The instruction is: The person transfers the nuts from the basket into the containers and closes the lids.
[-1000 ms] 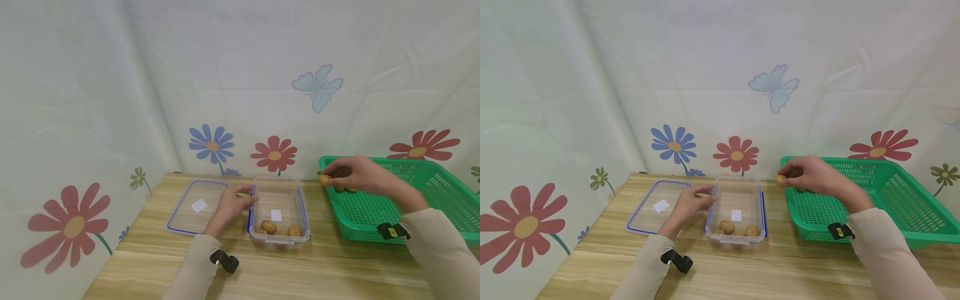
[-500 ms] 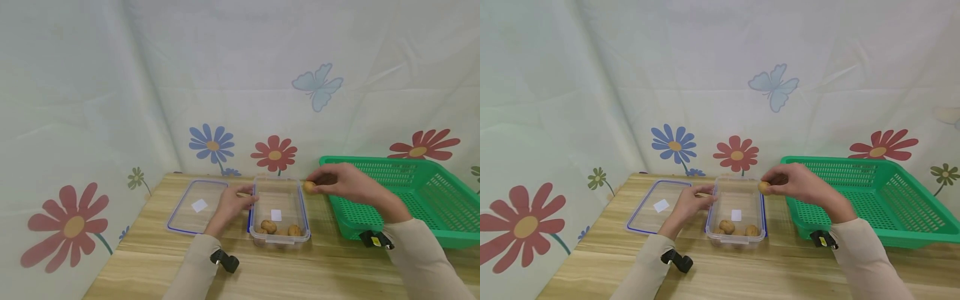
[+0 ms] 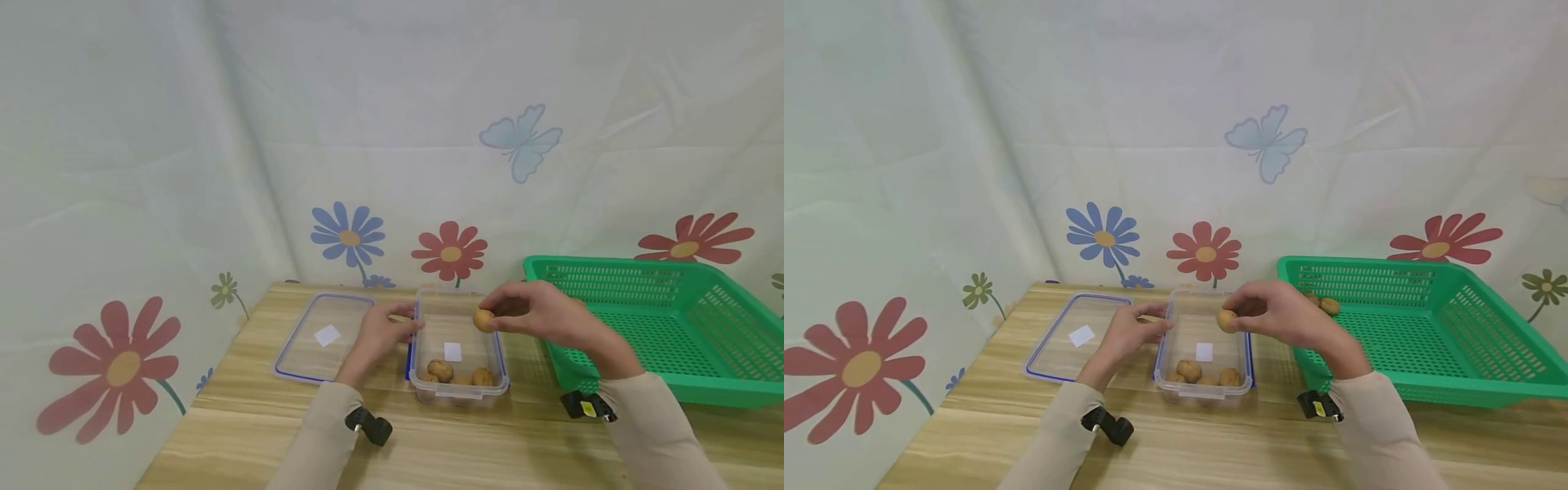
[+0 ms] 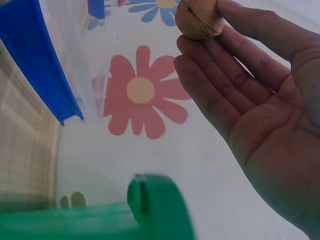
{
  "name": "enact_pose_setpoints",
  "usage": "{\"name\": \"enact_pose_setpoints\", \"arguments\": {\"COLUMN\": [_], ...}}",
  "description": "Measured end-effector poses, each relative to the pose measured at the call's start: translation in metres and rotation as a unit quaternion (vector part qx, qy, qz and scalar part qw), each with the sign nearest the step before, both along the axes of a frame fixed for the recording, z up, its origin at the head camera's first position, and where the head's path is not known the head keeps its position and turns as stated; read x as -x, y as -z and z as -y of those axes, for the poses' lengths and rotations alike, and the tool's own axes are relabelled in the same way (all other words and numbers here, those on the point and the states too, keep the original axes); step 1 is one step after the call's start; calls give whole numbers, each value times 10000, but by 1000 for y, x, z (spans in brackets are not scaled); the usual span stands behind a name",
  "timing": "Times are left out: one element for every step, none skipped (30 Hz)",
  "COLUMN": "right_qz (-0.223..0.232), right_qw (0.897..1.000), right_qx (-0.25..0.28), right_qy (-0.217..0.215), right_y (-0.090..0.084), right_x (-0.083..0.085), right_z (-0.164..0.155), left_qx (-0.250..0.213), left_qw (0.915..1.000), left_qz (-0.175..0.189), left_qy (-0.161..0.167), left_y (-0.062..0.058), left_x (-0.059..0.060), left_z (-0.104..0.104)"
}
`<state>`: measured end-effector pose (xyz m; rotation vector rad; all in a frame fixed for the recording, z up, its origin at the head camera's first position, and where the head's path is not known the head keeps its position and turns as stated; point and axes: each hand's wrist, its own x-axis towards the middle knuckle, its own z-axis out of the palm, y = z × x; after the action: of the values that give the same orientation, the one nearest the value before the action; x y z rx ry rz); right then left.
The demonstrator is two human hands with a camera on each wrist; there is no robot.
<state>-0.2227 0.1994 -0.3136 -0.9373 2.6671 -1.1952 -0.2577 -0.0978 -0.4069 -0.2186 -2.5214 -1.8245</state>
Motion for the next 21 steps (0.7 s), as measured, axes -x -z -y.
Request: {"name": "enact_pose_setpoints", "arguments": {"right_qz": [7, -4, -12, -39, -40, -41, -26, -5, 21, 56, 78, 69, 80, 70, 56, 49, 32, 27, 38, 49, 78], "right_qw": [10000, 10000, 10000, 9999, 9999, 9999, 9998, 9997, 9996, 9995, 9994, 9994, 9993, 9992, 9992, 9992, 9992, 9991, 9989, 9987, 9984], "right_qx": [15, 9, 14, 28, 28, 29, 39, 49, 54, 60, 53, 30, 18, -9, -33, -52, -76, -101, -116, -145, -172], "right_qy": [-19, -35, -65, -109, -130, -157, -200, -237, -271, -302, -324, -345, -369, -382, -392, -398, -399, -417, -447, -485, -525], "right_y": [2, 3, 5, 6, 8, 9, 11, 12, 13, 15, 16, 18, 19, 21, 22, 23, 24, 25, 26, 27, 28], "right_x": [0, 0, 0, 1, 1, 2, 3, 4, 5, 6, 6, 7, 8, 8, 9, 9, 9, 9, 10, 10, 10], "right_z": [2, 4, 5, 7, 8, 10, 11, 12, 13, 14, 15, 16, 17, 18, 19, 20, 21, 21, 22, 23, 24], "left_qx": [2, 6, 6, -4, -15, -14, -12, -11, -13, -16, -9, -5, -10, -15, -16, -8, -1, -7, -6, -11, -8], "left_qw": [10000, 10000, 10000, 10000, 10000, 10000, 10000, 10000, 10000, 10000, 10000, 10000, 10000, 10000, 10000, 10000, 10000, 10000, 10000, 10000, 10000], "left_qz": [-7, -13, -13, -12, -9, -6, -1, 4, 3, 1, -8, -15, -17, -21, -23, -46, -66, -62, -63, -62, -80], "left_qy": [4, 8, 9, 12, 12, 8, 5, 4, 2, 4, 6, 12, 19, 21, 22, 39, 53, 52, 50, 49, 59], "left_y": [0, 0, 0, 0, 0, 0, 0, 0, 0, -1, -1, 0, 0, 0, 0, 0, 0, 0, 0, 1, 1], "left_x": [0, 0, 0, 0, 0, 0, 0, 0, 0, 0, 0, 0, 0, 0, 0, 0, 0, 1, 1, 1, 1], "left_z": [0, 0, -1, -1, -1, -1, -1, -1, -1, -1, -1, 0, 0, 0, 1, 1, 1, 1, 1, 1, 1]}}
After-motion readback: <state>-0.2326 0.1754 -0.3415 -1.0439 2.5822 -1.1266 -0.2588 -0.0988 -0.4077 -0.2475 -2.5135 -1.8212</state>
